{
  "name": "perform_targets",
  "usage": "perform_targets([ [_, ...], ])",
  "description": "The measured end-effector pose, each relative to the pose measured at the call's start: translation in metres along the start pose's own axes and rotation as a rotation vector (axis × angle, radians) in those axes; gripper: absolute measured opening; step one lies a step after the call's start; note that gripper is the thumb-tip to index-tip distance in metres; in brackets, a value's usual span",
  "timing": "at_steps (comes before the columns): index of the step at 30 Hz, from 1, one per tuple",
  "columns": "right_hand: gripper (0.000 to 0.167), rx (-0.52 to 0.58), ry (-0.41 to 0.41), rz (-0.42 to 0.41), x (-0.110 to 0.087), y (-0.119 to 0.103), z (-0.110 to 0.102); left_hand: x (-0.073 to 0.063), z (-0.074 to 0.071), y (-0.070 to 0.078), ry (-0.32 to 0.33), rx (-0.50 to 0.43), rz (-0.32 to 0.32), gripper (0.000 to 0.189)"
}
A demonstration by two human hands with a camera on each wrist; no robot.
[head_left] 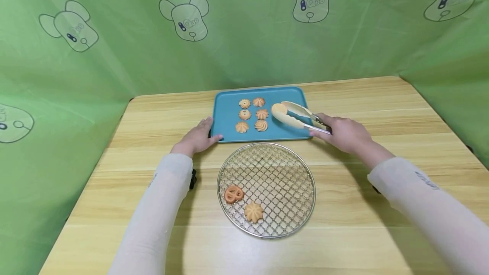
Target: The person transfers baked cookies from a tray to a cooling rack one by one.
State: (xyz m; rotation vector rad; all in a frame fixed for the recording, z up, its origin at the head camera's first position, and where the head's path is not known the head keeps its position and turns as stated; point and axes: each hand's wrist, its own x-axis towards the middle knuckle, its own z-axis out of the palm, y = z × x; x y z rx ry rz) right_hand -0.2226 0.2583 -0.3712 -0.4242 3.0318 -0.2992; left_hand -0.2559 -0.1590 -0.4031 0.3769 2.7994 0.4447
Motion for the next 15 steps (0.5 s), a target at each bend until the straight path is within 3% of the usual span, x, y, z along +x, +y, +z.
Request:
perform_targets([
  [15,0.077,0.003,0.018,-0.099,-0.022,-0.002,0.002,0.001,0.001,-0.002,-0.002,-0.001,-0.003,0.083],
])
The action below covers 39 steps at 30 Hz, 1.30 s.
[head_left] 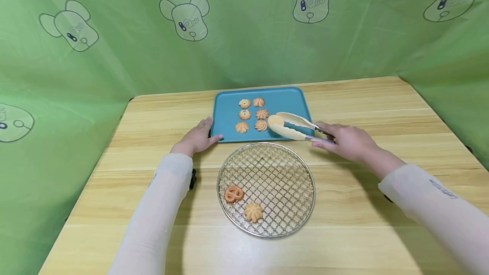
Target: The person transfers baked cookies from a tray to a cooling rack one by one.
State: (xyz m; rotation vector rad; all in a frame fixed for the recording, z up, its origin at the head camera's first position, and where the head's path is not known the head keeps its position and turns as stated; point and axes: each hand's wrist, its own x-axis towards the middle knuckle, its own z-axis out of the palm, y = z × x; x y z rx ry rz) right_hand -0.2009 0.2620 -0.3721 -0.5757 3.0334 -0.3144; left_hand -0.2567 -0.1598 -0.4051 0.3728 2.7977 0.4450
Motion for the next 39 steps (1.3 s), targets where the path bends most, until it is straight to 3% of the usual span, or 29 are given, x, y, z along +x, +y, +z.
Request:
perform_targets([
  [24,0.061,-0.006,0.043,-0.253,-0.037,0.002,-0.002,-0.002,-0.001,0.001,-0.004,-0.017,-0.004,0.083],
  [31,0.062,-0.011,0.079,-0.351,-0.046,0.005,0.0,-0.001,-0.001,0.0,-0.008,-0.013,-0.003,0.083],
  [39,0.064,0.016,0.055,-0.417,-0.054,0.003,0.001,0.0,-0.001,0.0,-0.01,-0.013,-0.006,0.083],
])
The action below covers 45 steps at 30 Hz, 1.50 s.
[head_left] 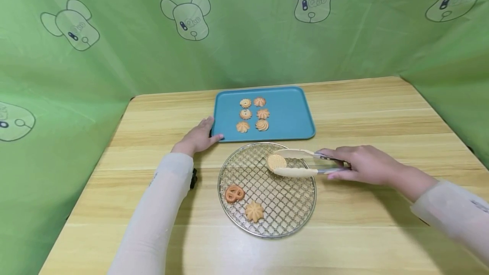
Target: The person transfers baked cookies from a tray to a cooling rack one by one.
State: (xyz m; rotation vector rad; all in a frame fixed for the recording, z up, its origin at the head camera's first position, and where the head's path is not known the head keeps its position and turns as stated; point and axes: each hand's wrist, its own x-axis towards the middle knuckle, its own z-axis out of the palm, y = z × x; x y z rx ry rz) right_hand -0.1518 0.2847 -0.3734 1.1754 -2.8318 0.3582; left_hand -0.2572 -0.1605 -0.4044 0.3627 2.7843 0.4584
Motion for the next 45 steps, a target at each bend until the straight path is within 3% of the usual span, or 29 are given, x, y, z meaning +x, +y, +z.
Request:
perform_targets([
  [7,0.064,0.037,-0.003,-0.072,-0.0024,-0.0021,-0.0006,0.0019,0.0009,-0.0011,-0.005,0.01,-0.005,0.084],
  [18,0.061,0.09,-0.003,-0.251,-0.0019,-0.0051,-0.0015,-0.0009,-0.0012,0.0011,0.006,0.018,0.012,0.082],
  [45,0.061,0.103,-0.034,-0.409,-0.005,-0.0089,0.0019,-0.0034,-0.0019,0.0036,0.017,0.007,0.008,0.082],
])
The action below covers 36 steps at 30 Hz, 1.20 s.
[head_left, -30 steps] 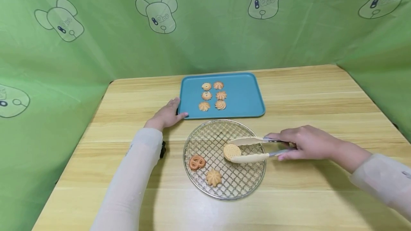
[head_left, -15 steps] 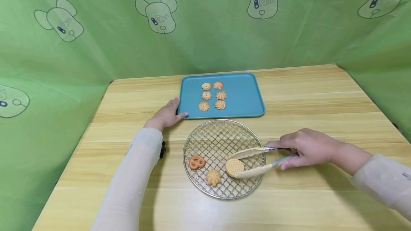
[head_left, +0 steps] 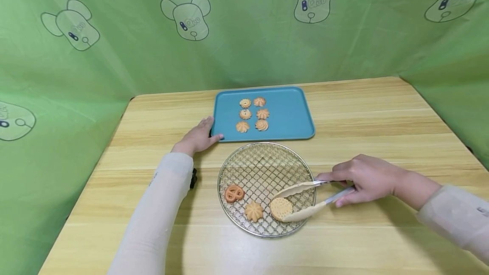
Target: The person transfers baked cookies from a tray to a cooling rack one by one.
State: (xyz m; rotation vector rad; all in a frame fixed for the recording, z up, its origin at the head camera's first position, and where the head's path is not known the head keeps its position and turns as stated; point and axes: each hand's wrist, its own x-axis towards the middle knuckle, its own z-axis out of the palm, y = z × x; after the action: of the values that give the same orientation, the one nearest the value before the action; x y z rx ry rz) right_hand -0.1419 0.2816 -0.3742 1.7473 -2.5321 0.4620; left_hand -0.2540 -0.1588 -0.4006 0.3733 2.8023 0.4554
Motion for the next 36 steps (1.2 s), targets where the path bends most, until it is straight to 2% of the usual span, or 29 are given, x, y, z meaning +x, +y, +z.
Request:
perform_targets([
  [19,0.069,-0.038,0.007,0.009,0.0025,-0.0029,-0.0028,0.0022,0.0009,-0.0015,-0.005,0.015,-0.001,0.083],
  [36,0.082,-0.074,-0.005,0.155,0.0013,-0.0004,-0.0011,0.0007,0.001,-0.0008,-0.003,-0.006,-0.003,0.083],
])
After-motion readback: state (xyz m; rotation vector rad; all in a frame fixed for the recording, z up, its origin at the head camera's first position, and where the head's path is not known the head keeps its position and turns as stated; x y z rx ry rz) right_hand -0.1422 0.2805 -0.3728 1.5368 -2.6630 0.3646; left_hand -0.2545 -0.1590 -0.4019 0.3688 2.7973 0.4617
